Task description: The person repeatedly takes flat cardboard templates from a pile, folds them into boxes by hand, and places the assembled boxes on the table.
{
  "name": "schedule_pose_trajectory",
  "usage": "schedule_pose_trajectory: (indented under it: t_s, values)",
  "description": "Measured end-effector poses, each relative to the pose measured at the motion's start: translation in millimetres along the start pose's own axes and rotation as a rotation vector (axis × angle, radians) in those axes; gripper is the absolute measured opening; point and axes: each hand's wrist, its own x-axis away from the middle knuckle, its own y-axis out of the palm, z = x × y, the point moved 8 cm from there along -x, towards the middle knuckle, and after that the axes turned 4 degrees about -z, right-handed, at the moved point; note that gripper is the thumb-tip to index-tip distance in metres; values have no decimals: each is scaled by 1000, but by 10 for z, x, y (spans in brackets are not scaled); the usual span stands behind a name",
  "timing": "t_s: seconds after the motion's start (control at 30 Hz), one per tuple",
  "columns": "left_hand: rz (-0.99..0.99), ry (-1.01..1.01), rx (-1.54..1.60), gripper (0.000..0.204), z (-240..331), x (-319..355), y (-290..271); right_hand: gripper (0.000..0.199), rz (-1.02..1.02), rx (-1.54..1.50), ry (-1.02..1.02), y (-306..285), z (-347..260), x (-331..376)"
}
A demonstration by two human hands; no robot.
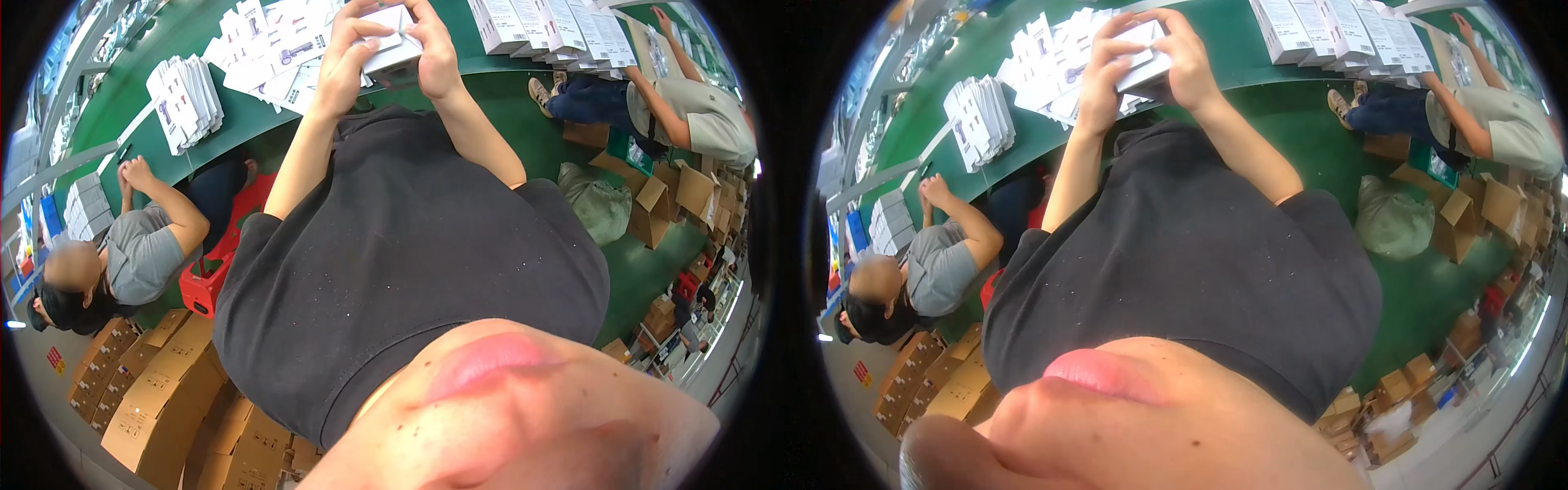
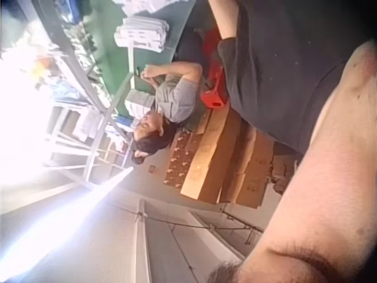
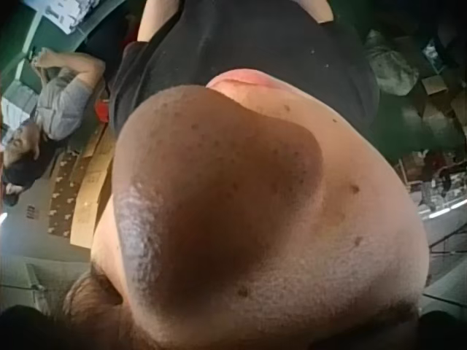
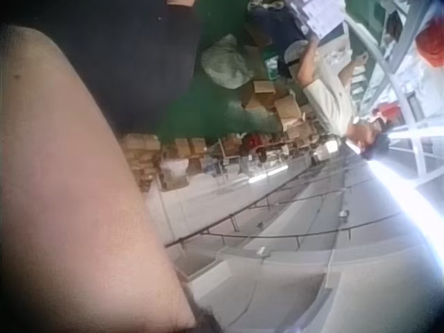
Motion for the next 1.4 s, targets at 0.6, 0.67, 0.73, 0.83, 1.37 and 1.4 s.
schedule_pose_trajectory:
  t_s: [0.6, 0.67, 0.73, 0.83, 1.37, 1.4]
  values:
    - [-48, 5, -411, 90, -33, 338, 237, 42, 2, 289, 35, -145, -368, 425]
    - [-51, 18, -383, 90, 1, 386, 315, 41, 7, 320, 38, -154, -432, 507]
    - [-66, -66, -434, 87, 35, 417, 383, 42, 35, 334, 35, -149, -531, 579]
    - [-97, -137, -488, 83, 56, 417, 486, 43, 78, 353, 18, -118, -752, 683]
    - [261, -189, -1293, 77, -1869, -193, -956, 29, 688, 1985, -483, -2169, -1133, 672]
    - [217, -248, -1355, 77, -1911, -157, -915, 29, 687, 1985, -482, -2015, -1067, 674]
